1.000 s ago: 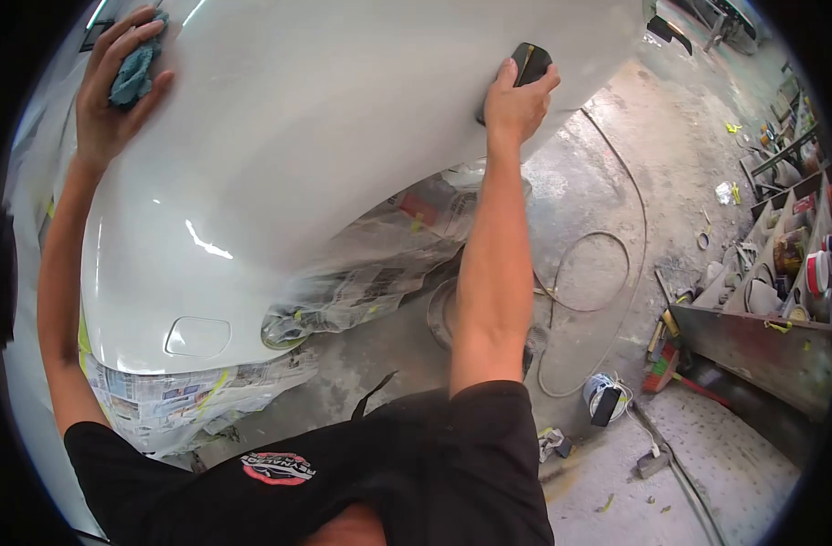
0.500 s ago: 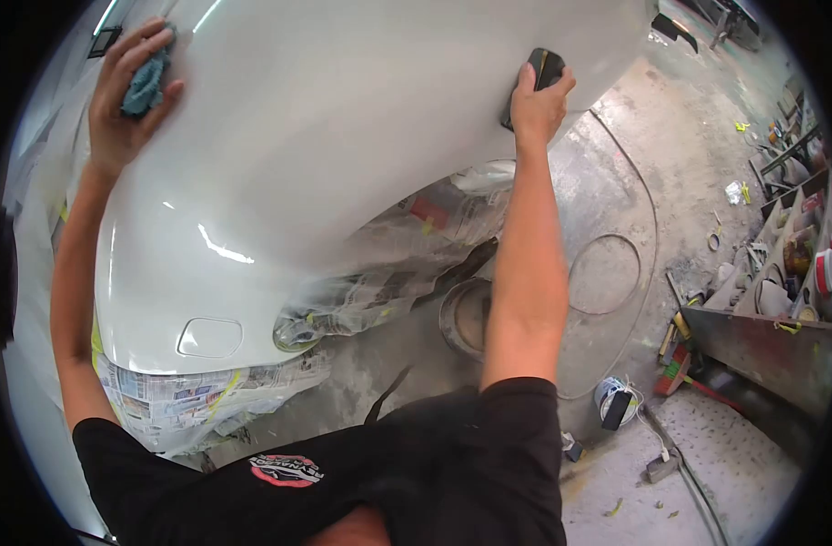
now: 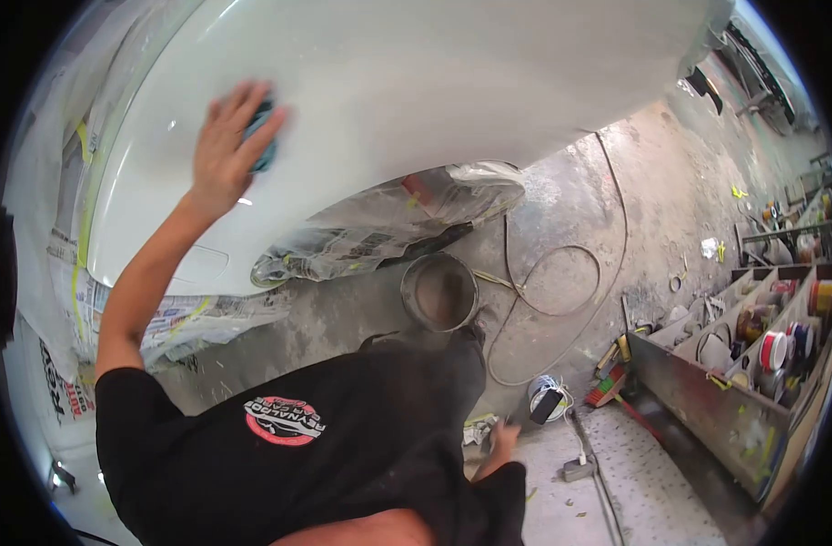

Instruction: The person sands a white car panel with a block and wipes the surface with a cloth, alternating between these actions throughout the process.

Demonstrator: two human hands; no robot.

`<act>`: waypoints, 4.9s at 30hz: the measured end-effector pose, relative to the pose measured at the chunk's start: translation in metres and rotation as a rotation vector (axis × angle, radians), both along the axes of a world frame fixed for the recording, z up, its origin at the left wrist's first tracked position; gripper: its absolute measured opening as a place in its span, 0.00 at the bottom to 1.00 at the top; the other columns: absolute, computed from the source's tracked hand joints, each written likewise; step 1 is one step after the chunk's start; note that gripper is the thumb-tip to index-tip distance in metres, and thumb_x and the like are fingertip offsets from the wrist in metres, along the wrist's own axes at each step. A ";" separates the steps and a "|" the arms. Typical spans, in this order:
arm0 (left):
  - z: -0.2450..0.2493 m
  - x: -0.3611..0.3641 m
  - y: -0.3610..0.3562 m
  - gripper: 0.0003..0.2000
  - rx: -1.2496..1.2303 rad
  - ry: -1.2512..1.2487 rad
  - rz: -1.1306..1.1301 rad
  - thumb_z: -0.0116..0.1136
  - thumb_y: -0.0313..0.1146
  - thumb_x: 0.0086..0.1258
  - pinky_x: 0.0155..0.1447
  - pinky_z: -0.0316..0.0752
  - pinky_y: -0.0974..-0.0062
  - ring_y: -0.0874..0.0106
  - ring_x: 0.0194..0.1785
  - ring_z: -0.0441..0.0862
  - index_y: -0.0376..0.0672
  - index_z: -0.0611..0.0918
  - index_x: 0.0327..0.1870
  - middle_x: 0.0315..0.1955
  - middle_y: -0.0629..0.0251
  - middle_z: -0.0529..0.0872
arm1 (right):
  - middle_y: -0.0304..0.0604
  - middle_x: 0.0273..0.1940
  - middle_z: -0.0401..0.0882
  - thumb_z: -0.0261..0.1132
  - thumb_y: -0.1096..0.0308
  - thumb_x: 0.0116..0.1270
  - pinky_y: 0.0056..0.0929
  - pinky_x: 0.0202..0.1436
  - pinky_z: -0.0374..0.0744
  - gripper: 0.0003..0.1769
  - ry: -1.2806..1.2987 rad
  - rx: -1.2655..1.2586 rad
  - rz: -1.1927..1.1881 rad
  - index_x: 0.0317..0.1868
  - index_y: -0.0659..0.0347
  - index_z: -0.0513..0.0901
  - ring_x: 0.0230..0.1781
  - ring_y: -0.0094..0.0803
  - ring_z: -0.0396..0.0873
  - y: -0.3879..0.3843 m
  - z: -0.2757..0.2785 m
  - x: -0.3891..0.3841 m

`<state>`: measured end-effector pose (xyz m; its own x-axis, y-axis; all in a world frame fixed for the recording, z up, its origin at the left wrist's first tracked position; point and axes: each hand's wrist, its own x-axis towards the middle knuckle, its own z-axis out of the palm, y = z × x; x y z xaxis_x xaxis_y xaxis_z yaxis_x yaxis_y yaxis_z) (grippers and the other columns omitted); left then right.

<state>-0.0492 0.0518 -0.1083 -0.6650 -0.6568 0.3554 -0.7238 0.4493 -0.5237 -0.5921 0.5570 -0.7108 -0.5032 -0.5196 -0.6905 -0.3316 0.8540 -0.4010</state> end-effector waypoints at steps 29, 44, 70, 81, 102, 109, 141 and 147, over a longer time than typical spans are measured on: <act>-0.375 0.121 0.378 0.34 1.237 0.450 1.418 0.69 0.37 0.52 0.62 0.79 0.54 0.47 0.59 0.83 0.41 0.78 0.66 0.54 0.41 0.85 | 0.60 0.70 0.69 0.70 0.53 0.70 0.41 0.75 0.67 0.42 0.126 -0.259 -0.125 0.74 0.72 0.63 0.70 0.49 0.70 -0.156 0.103 -0.038; -0.094 -0.039 0.044 0.15 0.832 0.939 0.023 0.70 0.42 0.65 0.41 0.76 0.57 0.48 0.36 0.83 0.38 0.81 0.38 0.30 0.49 0.84 | 0.66 0.62 0.76 0.67 0.58 0.71 0.41 0.65 0.75 0.37 -0.054 -1.158 0.021 0.73 0.66 0.64 0.62 0.52 0.79 -0.508 0.377 0.255; 0.135 -0.040 -0.152 0.06 0.052 0.164 -0.630 0.68 0.27 0.62 0.45 0.72 0.68 0.68 0.36 0.77 0.44 0.80 0.34 0.30 0.65 0.81 | 0.64 0.49 0.76 0.68 0.64 0.71 0.51 0.49 0.81 0.37 0.176 -1.597 -0.028 0.76 0.61 0.64 0.46 0.60 0.80 -0.540 0.468 0.404; 0.137 -0.040 -0.155 0.06 0.050 0.159 -0.598 0.69 0.28 0.65 0.40 0.70 0.71 0.73 0.33 0.75 0.45 0.80 0.34 0.28 0.69 0.80 | 0.62 0.47 0.75 0.68 0.62 0.72 0.50 0.44 0.81 0.36 0.192 -1.557 -0.007 0.75 0.63 0.64 0.42 0.59 0.81 -0.542 0.457 0.389; 0.130 -0.038 -0.178 0.09 -0.018 0.123 -0.739 0.69 0.31 0.68 0.35 0.68 0.75 0.76 0.29 0.73 0.47 0.78 0.32 0.27 0.71 0.78 | 0.64 0.48 0.76 0.69 0.63 0.71 0.50 0.47 0.80 0.39 0.203 -1.658 0.025 0.77 0.64 0.62 0.45 0.59 0.79 -0.550 0.454 0.389; 0.128 -0.036 -0.179 0.09 0.058 0.177 -0.738 0.69 0.33 0.67 0.35 0.67 0.75 0.77 0.28 0.73 0.48 0.78 0.33 0.26 0.71 0.78 | 0.69 0.55 0.76 0.68 0.57 0.71 0.52 0.59 0.77 0.39 0.092 -1.273 -0.200 0.75 0.63 0.62 0.52 0.61 0.80 -0.643 0.447 0.287; 0.136 -0.042 -0.163 0.08 0.186 0.189 -0.641 0.72 0.19 0.66 0.63 0.82 0.65 0.67 0.50 0.87 0.35 0.84 0.42 0.41 0.62 0.89 | 0.56 0.42 0.75 0.72 0.64 0.67 0.45 0.39 0.82 0.37 0.275 -1.559 -0.119 0.75 0.52 0.69 0.38 0.51 0.80 -0.551 0.458 0.393; 0.135 -0.038 -0.165 0.08 0.193 0.197 -0.653 0.72 0.19 0.66 0.63 0.82 0.65 0.67 0.50 0.87 0.36 0.84 0.41 0.41 0.62 0.89 | 0.54 0.45 0.77 0.75 0.67 0.61 0.44 0.44 0.84 0.40 0.212 -1.373 -0.208 0.75 0.52 0.72 0.42 0.52 0.82 -0.594 0.448 0.344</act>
<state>-0.0875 -0.1136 0.0267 -0.8798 -0.2088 0.4270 -0.3477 0.8953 -0.2785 -0.2482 -0.0369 -0.2624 -0.6823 -0.6134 0.3978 -0.4077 -0.1323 -0.9035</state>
